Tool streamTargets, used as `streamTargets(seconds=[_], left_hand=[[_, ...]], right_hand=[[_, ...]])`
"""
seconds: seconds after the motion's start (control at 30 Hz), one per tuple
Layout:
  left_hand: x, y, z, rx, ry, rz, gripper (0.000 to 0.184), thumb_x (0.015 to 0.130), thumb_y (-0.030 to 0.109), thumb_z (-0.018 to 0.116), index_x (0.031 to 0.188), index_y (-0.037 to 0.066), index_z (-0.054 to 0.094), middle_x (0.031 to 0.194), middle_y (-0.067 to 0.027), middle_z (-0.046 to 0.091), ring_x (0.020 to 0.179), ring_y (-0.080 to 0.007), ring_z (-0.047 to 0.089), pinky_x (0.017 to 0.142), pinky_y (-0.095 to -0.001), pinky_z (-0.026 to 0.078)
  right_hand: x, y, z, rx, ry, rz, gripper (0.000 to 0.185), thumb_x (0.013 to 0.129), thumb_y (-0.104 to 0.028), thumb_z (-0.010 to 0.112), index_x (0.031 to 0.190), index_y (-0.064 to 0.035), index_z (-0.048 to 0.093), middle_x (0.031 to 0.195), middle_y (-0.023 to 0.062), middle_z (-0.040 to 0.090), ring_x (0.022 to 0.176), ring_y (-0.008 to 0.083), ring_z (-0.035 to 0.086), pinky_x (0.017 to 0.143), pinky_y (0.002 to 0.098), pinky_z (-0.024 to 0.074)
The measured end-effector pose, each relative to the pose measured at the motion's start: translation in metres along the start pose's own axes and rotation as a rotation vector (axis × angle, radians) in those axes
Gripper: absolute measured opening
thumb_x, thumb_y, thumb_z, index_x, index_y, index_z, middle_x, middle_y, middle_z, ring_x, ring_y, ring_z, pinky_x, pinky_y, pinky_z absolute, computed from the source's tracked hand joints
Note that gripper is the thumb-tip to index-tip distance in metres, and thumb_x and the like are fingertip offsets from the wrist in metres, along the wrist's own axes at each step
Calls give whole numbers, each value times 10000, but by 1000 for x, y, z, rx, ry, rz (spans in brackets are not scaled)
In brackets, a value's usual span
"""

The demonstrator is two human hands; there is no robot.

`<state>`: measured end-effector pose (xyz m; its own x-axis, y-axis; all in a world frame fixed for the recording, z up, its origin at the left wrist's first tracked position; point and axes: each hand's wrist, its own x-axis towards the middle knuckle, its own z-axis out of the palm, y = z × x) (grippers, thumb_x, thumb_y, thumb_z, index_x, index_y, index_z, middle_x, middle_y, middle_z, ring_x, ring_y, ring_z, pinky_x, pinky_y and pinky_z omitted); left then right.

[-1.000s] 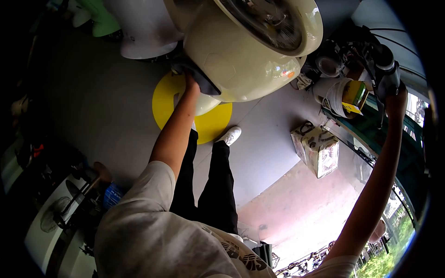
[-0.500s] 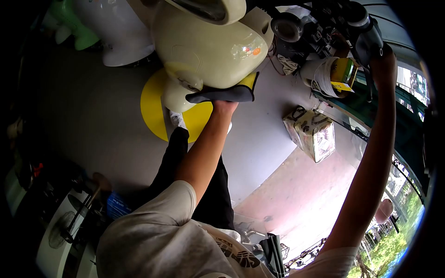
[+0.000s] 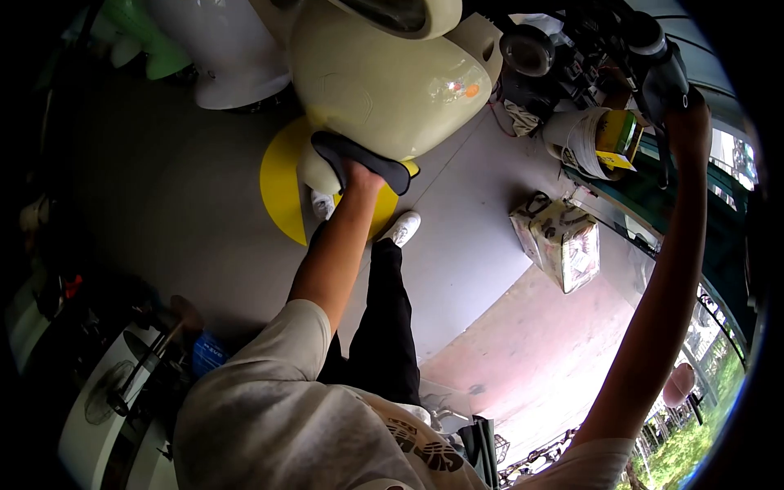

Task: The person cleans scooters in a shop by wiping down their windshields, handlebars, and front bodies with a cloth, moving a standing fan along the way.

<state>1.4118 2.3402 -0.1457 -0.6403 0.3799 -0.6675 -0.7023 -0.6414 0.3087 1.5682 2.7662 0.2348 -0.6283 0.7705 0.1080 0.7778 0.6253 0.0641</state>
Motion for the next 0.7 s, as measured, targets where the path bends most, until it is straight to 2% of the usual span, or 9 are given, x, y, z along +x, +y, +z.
streamTargets(seconds=[0.03, 0.27, 0.33, 0.4, 0.47, 0.53, 0.57, 0.67, 0.7], left_hand=[[11, 5, -16, 121, 63, 53, 652, 1035, 525, 334, 1486, 60, 410, 1552, -141, 389, 1418, -331, 350, 1204, -467, 225], [106, 41, -119, 1208, 240, 460, 639, 1049, 470, 301, 1502, 25, 374, 1578, -180, 336, 1447, -362, 302, 1217, -476, 189], [137, 42, -176, 1618, 194, 649, 636, 1054, 455, 291, 1507, 15, 364, 1586, -191, 321, 1455, -371, 289, 1220, -479, 179], [198, 23, -287, 1944, 35, 848, 632, 1058, 439, 282, 1512, 5, 353, 1594, -202, 306, 1463, -380, 275, 1224, -482, 169], [94, 61, -176, 2229, -14, 466, 646, 1047, 417, 335, 1512, -31, 332, 1587, -249, 282, 1458, -412, 269, 1228, -483, 169], [48, 78, -141, 2340, -151, 282, 668, 1035, 394, 387, 1512, -67, 311, 1581, -296, 259, 1454, -444, 263, 1232, -483, 169], [40, 74, -161, 2355, -75, 572, 789, 967, 468, 548, 1495, -77, 335, 1575, -319, 246, 1449, -454, 270, 1222, -489, 196], [7, 84, -181, 2464, 33, 456, 930, 874, 544, 671, 1488, -78, 351, 1571, -324, 253, 1443, -460, 284, 1205, -502, 232], [8, 85, -196, 2319, 112, 544, 946, 820, 558, 733, 1452, -69, 413, 1551, -299, 306, 1434, -440, 305, 1183, -504, 274]], right_hand=[[-2, -1, 1, 10, 67, -48, 347, 802, -150, 590, 1109, -14, 679, 934, 235, 711, 834, 367, 718, 750, 435, 538], [11, 33, 10, 72, 15, -22, 378, 846, -151, 589, 1184, 1, 664, 1036, 207, 726, 918, 305, 722, 823, 411, 540], [17, 47, 14, 74, 27, -25, 377, 851, -152, 585, 1188, -2, 663, 1048, 205, 724, 938, 309, 719, 839, 412, 534], [22, 57, 19, 72, 43, -26, 377, 856, -153, 582, 1193, -4, 662, 1060, 203, 723, 959, 313, 715, 855, 412, 529], [24, 68, 22, 99, 97, -9, 388, 865, -163, 583, 1212, -6, 657, 1070, 202, 723, 987, 322, 707, 880, 418, 517], [25, 72, 19, 58, 66, -39, 388, 895, -184, 575, 1231, -4, 649, 1079, 209, 719, 996, 344, 702, 883, 435, 512], [27, 77, 20, 72, 56, 10, 386, 911, -199, 570, 1236, -5, 647, 1082, 214, 716, 995, 351, 700, 880, 440, 512], [33, 88, 22, 90, 62, 22, 395, 956, -261, 542, 1244, -9, 638, 1092, 219, 711, 994, 372, 692, 875, 459, 506], [30, 88, 21, 64, 106, 41, 383, 917, -232, 564, 1217, -12, 653, 1067, 210, 719, 976, 355, 703, 854, 441, 517]])
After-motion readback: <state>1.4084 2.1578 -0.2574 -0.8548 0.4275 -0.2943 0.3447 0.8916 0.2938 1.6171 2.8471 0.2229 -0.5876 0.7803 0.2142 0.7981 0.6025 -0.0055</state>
